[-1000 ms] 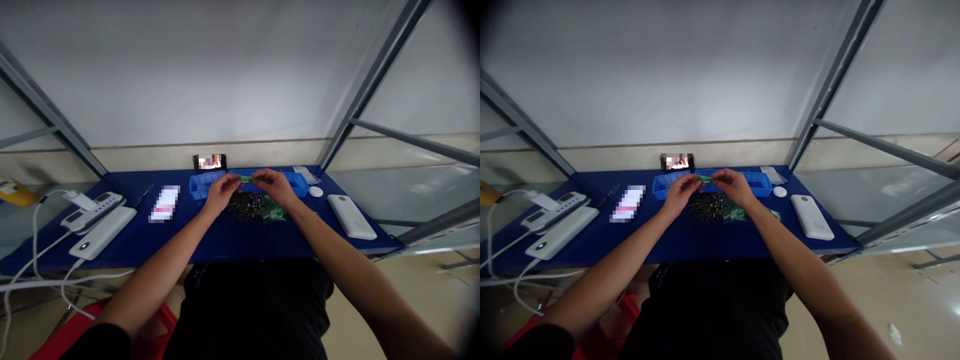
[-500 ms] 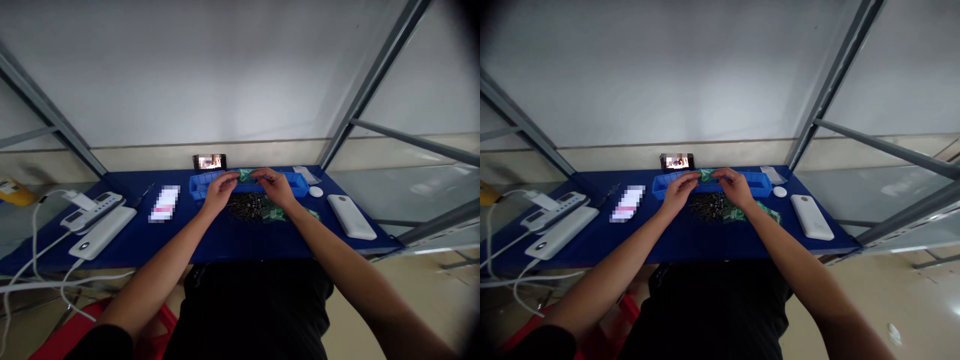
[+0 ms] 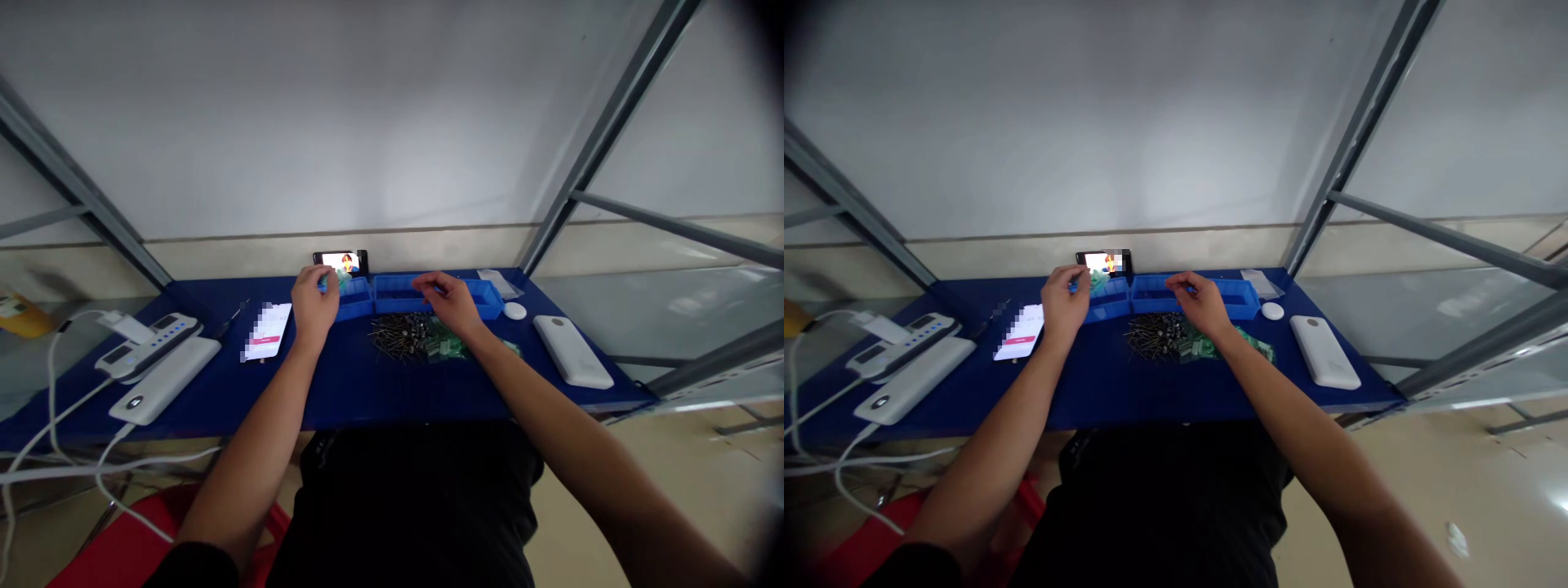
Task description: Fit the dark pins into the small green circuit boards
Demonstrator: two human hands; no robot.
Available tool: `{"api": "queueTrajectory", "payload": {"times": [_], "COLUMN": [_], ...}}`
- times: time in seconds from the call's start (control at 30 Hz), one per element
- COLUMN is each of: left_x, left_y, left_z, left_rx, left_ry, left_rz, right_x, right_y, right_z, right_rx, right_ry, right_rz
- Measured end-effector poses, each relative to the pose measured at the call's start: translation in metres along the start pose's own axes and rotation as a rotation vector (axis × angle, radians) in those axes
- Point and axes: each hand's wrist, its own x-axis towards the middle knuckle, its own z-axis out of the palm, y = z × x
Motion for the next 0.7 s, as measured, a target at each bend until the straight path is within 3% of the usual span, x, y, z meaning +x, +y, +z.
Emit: {"api": "queueTrajectory", "payload": {"times": [0.2, 0.33, 0.53, 0.7], "left_x": [-0.001, -0.001, -0.019, -0.037], "left_y": [-0.004, 0.0, 0.022, 0.03], "left_z": [0.001, 0.001, 0.014, 0.026], "left_rx": [0.133, 0.114, -0.029, -0.113], "left_ry": [-0.007, -0.063, -0.354, -0.465], "left_rz": [0.081, 0.099, 0.192, 0.216], "right_x": [-0.001, -0.005, -0.012, -0.013], "right_y": [-0.001, -0.007, -0.01, -0.002], "right_z": [0.001, 0.002, 0.005, 0.008], "right_rx": [-0.063, -0.243, -0.473, -0.511], "right_ry": [-0.013, -0.055, -0.379, -0.541], "right_rz": [-0.013, -0.13, -0.346, -0.371]}}
